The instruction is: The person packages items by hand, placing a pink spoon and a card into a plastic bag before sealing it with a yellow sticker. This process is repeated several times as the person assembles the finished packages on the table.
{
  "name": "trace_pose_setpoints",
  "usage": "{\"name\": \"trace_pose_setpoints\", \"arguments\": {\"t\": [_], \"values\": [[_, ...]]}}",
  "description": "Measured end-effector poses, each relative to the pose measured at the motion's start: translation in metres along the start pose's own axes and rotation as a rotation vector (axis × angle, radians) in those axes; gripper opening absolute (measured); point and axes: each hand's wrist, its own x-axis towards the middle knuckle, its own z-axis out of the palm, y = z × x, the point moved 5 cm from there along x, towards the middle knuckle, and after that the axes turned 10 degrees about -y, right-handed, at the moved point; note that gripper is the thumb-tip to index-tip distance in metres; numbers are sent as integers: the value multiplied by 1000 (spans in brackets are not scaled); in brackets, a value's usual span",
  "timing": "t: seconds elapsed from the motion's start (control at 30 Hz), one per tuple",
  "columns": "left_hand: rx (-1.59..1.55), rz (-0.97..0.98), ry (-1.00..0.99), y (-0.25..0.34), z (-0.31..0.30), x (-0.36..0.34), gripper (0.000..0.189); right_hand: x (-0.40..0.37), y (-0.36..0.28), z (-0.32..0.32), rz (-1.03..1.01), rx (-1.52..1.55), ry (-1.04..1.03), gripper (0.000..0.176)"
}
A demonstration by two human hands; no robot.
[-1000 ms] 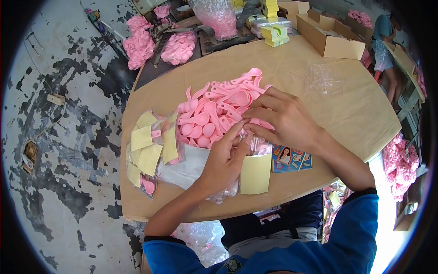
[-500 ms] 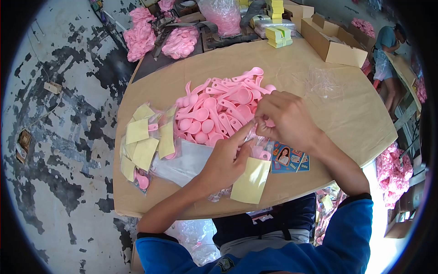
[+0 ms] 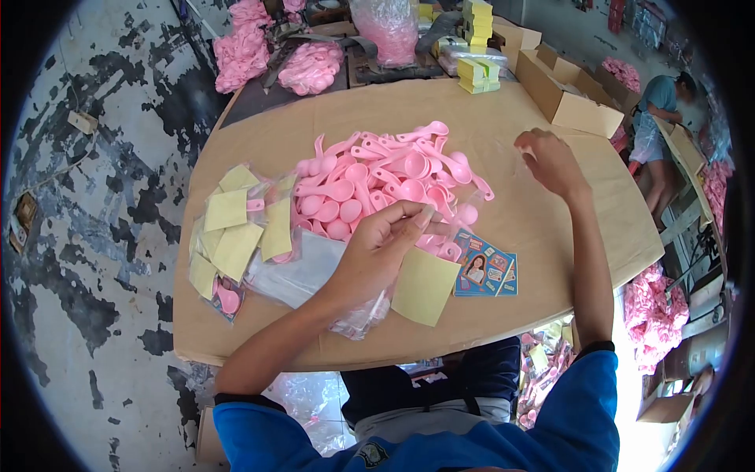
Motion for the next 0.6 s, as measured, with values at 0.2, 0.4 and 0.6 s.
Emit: {"name": "trace_pose_setpoints", "arguments": {"t": [0.2,0.4,0.6], "values": [[157,26,20,-1,-12,1,24,-3,-91,-3,-164,773,23,40],[198,3,67,7,-6,-1,22,-2,-117,24,-327,597,-111,44],[216,-15,94,4,-7,-1,20,-9,-132,4,-343,280,168,40]]}}
